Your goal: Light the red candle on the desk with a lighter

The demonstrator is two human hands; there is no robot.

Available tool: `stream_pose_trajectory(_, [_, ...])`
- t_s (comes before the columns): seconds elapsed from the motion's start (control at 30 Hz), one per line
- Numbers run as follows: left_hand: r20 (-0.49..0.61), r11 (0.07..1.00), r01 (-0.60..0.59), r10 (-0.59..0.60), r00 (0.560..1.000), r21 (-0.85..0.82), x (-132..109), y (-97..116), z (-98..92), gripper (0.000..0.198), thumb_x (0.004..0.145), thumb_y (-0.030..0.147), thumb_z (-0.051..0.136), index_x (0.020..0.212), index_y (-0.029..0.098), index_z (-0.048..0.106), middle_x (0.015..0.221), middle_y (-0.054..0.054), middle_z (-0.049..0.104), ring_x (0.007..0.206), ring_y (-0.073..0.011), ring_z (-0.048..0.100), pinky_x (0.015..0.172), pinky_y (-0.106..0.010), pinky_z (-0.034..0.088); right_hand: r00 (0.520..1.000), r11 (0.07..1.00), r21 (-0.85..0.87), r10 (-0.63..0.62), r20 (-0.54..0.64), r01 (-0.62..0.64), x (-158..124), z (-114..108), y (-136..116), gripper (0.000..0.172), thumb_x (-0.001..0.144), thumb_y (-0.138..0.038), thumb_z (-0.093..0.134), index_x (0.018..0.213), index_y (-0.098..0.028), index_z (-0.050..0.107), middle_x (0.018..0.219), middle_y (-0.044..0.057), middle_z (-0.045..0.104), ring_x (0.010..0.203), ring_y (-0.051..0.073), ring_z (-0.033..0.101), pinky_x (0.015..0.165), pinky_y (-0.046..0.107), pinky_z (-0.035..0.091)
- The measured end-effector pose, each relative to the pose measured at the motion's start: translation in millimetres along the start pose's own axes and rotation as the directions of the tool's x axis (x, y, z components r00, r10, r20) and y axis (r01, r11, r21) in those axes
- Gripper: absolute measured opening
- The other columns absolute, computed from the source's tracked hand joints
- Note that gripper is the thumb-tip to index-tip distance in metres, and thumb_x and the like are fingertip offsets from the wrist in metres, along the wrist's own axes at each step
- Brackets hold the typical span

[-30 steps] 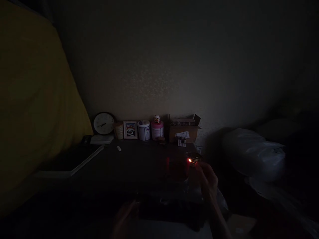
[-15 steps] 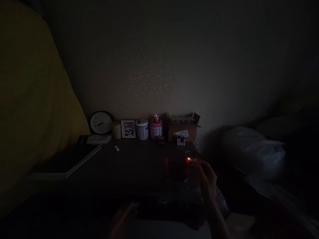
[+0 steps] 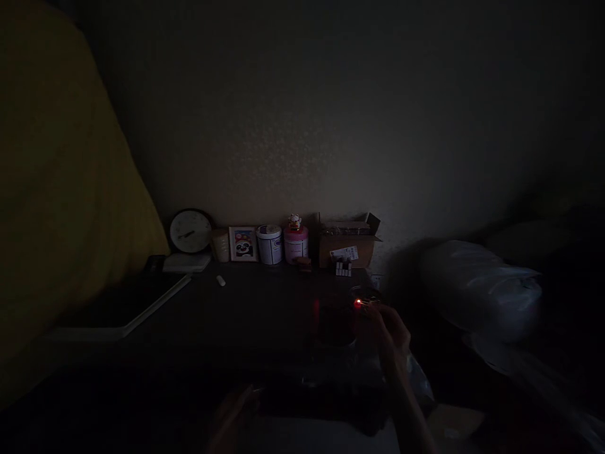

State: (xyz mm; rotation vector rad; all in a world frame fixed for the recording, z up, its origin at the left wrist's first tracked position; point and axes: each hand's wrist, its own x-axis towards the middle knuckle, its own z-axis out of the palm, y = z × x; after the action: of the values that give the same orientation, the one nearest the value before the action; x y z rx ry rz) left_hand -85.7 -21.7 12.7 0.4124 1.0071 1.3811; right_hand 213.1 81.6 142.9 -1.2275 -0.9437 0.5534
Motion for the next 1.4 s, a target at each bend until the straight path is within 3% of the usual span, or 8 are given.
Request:
stream_pose_trajectory(0.23, [-0.019, 1.000, -0.016, 0.016, 1.000, 0.009, 14, -8, -0.5, 0.033, 0.051, 0.040, 0.078, 0.078, 0.025, 0.068, 0.100, -0.010, 0.073, 0.128, -0.0361, 0.037, 0.107, -0.050, 0.033, 1.000, 1.000, 0.003, -0.003, 0.019, 0.003, -2, 0, -3, 0.037, 0.065, -0.049, 0.066, 0.084, -0.017, 0.066, 0.080, 0.005, 0.069, 0.079, 0.021, 0.062, 0.065, 0.029, 0.048])
stream_pose_trajectory(0.43, [-0.027, 0.999, -0.023, 0.024, 0.999, 0.024, 10, -6, -0.6, 0.038, 0.052, 0.045, 0.076, 0.083, 0.025, 0.068, 0.104, -0.010, 0.071, 0.129, -0.0368, 0.035, 0.106, -0.052, 0.033, 0.999, 0.999, -0.014, 0.035, 0.005, -0.035, -5, 0, -10, 0.034, 0.067, -0.048, 0.064, 0.082, -0.017, 0.065, 0.080, 0.005, 0.068, 0.078, 0.020, 0.061, 0.065, 0.028, 0.046])
stream_pose_trajectory(0.6, [-0.015, 0.999, -0.037, 0.037, 0.999, 0.033, 11, -7, -5.8, 0.037, 0.050, 0.043, 0.078, 0.081, 0.025, 0.069, 0.101, -0.008, 0.073, 0.124, -0.0369, 0.044, 0.105, -0.050, 0.035, 1.000, 1.000, -0.015, -0.004, 0.018, 0.004, -7, -1, -10, 0.037, 0.067, -0.050, 0.065, 0.085, -0.017, 0.065, 0.082, 0.006, 0.068, 0.081, 0.022, 0.062, 0.064, 0.028, 0.047])
stream_pose_trajectory(0.83, [-0.009, 0.998, -0.028, 0.029, 1.000, 0.049, 5, -1, 1.9, 0.032, 0.055, 0.043, 0.077, 0.081, 0.025, 0.070, 0.097, -0.007, 0.074, 0.118, -0.0361, 0.051, 0.104, -0.051, 0.037, 1.000, 1.000, 0.009, 0.023, -0.004, -0.023, -3, 0, -1, 0.036, 0.068, -0.049, 0.064, 0.085, -0.017, 0.065, 0.083, 0.006, 0.068, 0.080, 0.021, 0.062, 0.063, 0.028, 0.046])
stream_pose_trajectory(0.97, [0.006, 0.997, -0.071, 0.070, 0.997, 0.029, 4, -2, -0.7, 0.037, 0.048, 0.046, 0.080, 0.079, 0.027, 0.072, 0.102, -0.006, 0.072, 0.120, -0.0369, 0.048, 0.106, -0.048, 0.035, 1.000, 1.000, 0.008, 0.002, 0.020, -0.002, -1, -2, 4, 0.036, 0.067, -0.048, 0.066, 0.087, -0.018, 0.065, 0.085, 0.006, 0.068, 0.082, 0.022, 0.061, 0.065, 0.029, 0.046])
stream_pose_trajectory(1.1, [-0.001, 0.999, -0.022, 0.022, 1.000, 0.027, 14, -8, -8.0, 0.039, 0.046, 0.041, 0.082, 0.079, 0.025, 0.072, 0.101, -0.007, 0.073, 0.122, -0.0381, 0.045, 0.105, -0.050, 0.036, 1.000, 1.000, 0.019, 0.006, 0.021, -0.006, -3, -4, 2, 0.036, 0.066, -0.048, 0.067, 0.086, -0.018, 0.065, 0.082, 0.006, 0.067, 0.078, 0.021, 0.060, 0.061, 0.028, 0.045])
stream_pose_trajectory(1.3, [-0.024, 0.997, 0.019, -0.021, 0.999, -0.076, 23, -17, -16.2, 0.039, 0.047, 0.040, 0.080, 0.081, 0.022, 0.071, 0.098, -0.009, 0.073, 0.120, -0.0372, 0.047, 0.104, -0.051, 0.036, 0.999, 0.988, 0.150, 0.037, -0.012, -0.034, 0, -11, -7, 0.030, 0.065, -0.043, 0.069, 0.081, -0.019, 0.065, 0.077, 0.004, 0.066, 0.070, 0.018, 0.058, 0.057, 0.027, 0.045])
stream_pose_trajectory(1.4, [0.035, 0.999, -0.012, 0.014, 0.999, -0.043, 12, -12, -13.0, 0.038, 0.052, 0.040, 0.079, 0.086, 0.024, 0.071, 0.106, -0.006, 0.071, 0.125, -0.0319, 0.043, 0.106, -0.043, 0.035, 0.998, 0.977, 0.211, -0.011, -0.058, 0.023, 10, -28, -10, 0.026, 0.065, -0.040, 0.070, 0.079, -0.019, 0.065, 0.077, 0.001, 0.065, 0.072, 0.015, 0.059, 0.063, 0.026, 0.047])
